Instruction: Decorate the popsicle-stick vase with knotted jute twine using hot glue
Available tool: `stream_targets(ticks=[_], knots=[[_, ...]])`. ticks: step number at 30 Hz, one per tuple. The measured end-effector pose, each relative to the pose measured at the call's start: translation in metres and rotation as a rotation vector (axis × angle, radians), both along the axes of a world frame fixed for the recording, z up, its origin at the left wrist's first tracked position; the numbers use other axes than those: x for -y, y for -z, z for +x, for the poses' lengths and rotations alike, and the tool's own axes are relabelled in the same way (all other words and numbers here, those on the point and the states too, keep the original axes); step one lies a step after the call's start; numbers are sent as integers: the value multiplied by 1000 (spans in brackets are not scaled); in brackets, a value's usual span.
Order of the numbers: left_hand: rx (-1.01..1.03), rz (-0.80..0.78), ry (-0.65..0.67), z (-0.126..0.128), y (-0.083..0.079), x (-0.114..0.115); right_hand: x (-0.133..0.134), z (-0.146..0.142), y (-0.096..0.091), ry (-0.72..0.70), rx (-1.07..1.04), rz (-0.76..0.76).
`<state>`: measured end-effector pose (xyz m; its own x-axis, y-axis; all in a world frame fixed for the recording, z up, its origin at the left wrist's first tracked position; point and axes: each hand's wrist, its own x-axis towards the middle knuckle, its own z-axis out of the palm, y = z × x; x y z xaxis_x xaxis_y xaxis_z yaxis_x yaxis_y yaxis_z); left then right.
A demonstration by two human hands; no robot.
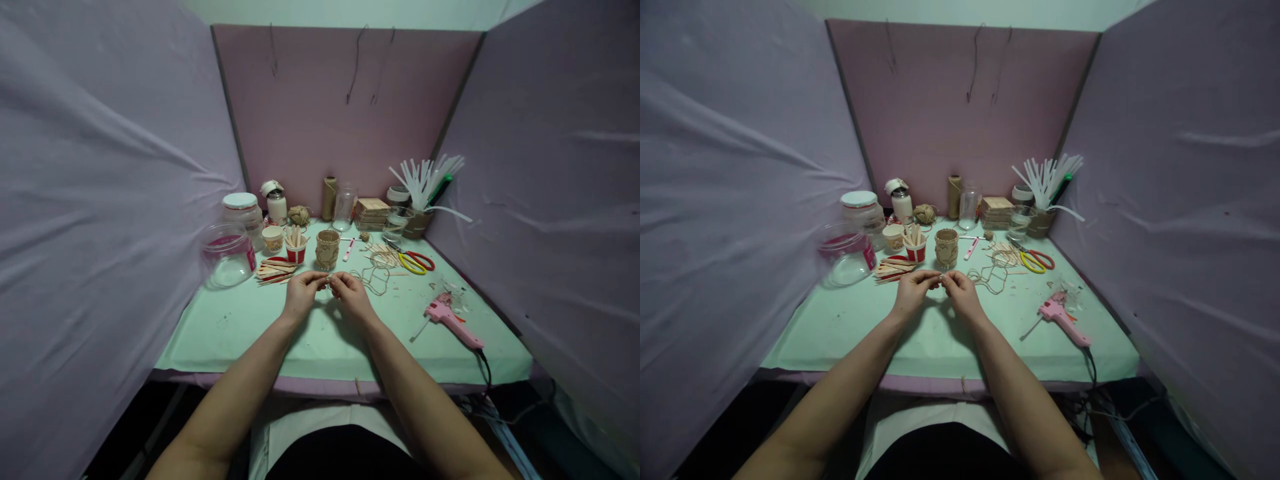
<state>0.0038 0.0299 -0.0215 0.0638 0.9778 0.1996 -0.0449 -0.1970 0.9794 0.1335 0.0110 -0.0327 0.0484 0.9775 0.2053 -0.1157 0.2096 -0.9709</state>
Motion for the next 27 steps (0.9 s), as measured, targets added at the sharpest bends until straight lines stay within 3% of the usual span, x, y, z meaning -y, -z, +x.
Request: stream_targets(ticks=[9,20,27], knots=[[61,-8,69,0,-1,-1,-1,-1,1,-20,-260,-90],[-31,22,35,-2,2,-1,-2,-2,2,-13,-243,-24],[-31,38,62,-1,6,-6,-2,1,6,68,-37,-21]])
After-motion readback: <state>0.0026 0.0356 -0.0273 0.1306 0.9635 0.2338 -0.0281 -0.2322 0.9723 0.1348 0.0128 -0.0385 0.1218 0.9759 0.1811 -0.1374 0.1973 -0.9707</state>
